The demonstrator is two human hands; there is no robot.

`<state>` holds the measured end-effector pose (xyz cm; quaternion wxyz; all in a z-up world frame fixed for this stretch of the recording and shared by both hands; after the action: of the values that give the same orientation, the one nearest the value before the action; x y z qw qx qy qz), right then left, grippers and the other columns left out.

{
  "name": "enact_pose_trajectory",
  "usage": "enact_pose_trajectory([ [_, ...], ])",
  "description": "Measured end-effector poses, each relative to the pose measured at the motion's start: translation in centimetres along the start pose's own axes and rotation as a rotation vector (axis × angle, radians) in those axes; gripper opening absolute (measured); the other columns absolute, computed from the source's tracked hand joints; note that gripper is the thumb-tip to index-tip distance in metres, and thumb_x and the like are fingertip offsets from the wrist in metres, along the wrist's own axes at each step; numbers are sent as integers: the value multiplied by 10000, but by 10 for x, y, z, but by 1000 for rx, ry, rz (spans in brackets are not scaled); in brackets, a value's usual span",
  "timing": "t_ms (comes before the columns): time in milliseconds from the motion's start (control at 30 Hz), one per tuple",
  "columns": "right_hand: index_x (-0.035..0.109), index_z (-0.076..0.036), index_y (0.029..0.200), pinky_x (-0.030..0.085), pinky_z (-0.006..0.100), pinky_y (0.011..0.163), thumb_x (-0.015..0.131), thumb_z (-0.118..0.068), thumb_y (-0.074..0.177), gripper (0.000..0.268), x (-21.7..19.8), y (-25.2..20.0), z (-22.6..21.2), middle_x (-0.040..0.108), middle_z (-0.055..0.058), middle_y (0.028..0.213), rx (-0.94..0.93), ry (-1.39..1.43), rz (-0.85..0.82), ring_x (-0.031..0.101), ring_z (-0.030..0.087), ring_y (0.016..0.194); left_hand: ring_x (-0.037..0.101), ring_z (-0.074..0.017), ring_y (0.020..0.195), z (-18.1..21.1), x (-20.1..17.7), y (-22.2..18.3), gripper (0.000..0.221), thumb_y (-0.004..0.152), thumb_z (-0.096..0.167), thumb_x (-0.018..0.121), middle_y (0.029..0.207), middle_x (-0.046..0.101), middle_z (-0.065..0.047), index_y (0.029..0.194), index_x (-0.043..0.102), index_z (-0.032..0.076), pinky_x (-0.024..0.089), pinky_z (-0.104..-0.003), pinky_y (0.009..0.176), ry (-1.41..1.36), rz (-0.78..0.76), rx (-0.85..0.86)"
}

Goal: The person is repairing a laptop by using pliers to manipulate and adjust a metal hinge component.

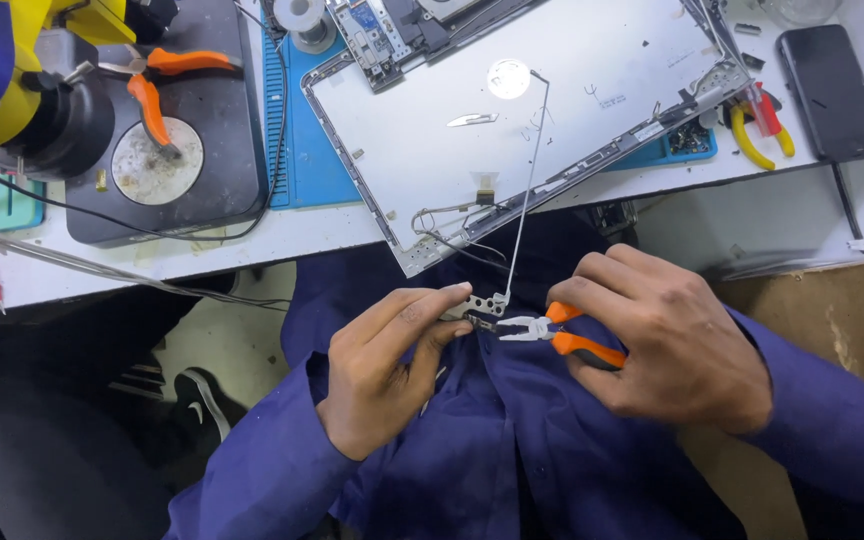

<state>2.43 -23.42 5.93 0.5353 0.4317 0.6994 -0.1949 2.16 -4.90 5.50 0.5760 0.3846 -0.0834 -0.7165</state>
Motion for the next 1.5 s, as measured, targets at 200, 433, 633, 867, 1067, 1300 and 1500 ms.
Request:
enact_pose_trajectory([
  [200,667,-111,978,483,393,688,740,-222,756,259,4,3,-2,610,30,863,-5,-17,-6,556,257,755,758,-216,911,3,1,0,260,969,-65,713,1047,738,-143,1220,668,-12,659,-280,870,-6,-24,8],
  [433,671,-108,984,487,390,678,735,-223,755,264,9,2,-1,610,33,858,6,-19,-5,561,253,744,761,-220,896,7,3,-1,243,966,-44,725,1041,748,-151,1203,675,-29,655,-279,857,-4,-22,45],
  [633,666,-128,943,492,372,654,735,-215,748,224,12,3,5,630,13,834,27,39,-26,603,230,758,774,-223,918,7,2,0,284,947,-95,728,1050,748,-166,1220,661,-48,672,-277,887,-4,-10,62],
  [867,651,-140,929,482,377,653,729,-242,763,210,18,2,8,626,5,827,49,48,-64,600,228,760,772,-217,891,7,1,-2,275,932,-48,774,1039,757,-148,1190,680,-31,668,-279,855,33,35,76],
  [1067,639,-144,909,473,381,635,732,-232,767,191,20,2,10,621,1,811,46,76,-60,593,226,746,790,-232,914,11,0,-2,265,910,-69,793,1063,765,-156,1149,678,-52,684,-290,855,43,54,113],
  [1300,631,-150,913,469,374,658,733,-237,779,190,23,5,10,607,0,826,40,120,-85,578,228,757,779,-225,877,13,0,-3,268,914,-31,803,1025,758,-152,1152,679,-39,679,-288,829,63,39,132],
  [1500,629,-147,912,468,374,648,718,-209,753,192,22,5,12,604,5,826,32,109,-63,576,231,750,793,-215,981,-1,5,-6,297,935,54,799,1103,761,-81,1189,646,39,652,-296,913,11,-62,29],
])
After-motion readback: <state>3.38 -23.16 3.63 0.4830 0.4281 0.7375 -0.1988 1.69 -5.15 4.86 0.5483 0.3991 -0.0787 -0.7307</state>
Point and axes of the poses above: each hand's wrist, its own y-axis towards the middle knuckle, its own x-axis out of the palm, z = x × y, the point moved 8 cm from there along y, towards the middle knuckle
